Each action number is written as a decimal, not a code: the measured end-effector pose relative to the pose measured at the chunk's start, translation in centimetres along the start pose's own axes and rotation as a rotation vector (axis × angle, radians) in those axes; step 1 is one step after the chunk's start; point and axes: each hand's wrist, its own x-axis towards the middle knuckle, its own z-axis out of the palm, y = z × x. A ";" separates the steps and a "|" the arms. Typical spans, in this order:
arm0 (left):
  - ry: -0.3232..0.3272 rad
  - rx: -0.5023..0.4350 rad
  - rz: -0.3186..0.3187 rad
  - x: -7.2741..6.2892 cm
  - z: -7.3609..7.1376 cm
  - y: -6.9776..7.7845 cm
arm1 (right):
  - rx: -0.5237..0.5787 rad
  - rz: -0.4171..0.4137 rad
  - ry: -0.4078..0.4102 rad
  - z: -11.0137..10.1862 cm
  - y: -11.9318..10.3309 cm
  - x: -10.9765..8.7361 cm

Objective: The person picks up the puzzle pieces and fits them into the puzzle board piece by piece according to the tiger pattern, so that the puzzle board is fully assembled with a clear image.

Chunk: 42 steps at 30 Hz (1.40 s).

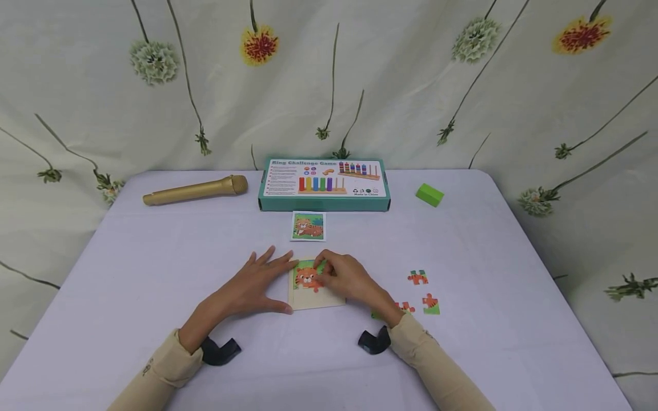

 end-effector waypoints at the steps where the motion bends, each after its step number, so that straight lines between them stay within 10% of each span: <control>1: -0.003 0.001 0.000 0.0 0.0 0.0 | 0.027 -0.010 -0.007 -0.1 0.1 -0.1; 42: 0.013 0.002 0.007 0.1 0.1 0.0 | -0.063 0.176 0.379 -9.1 7.7 -9.3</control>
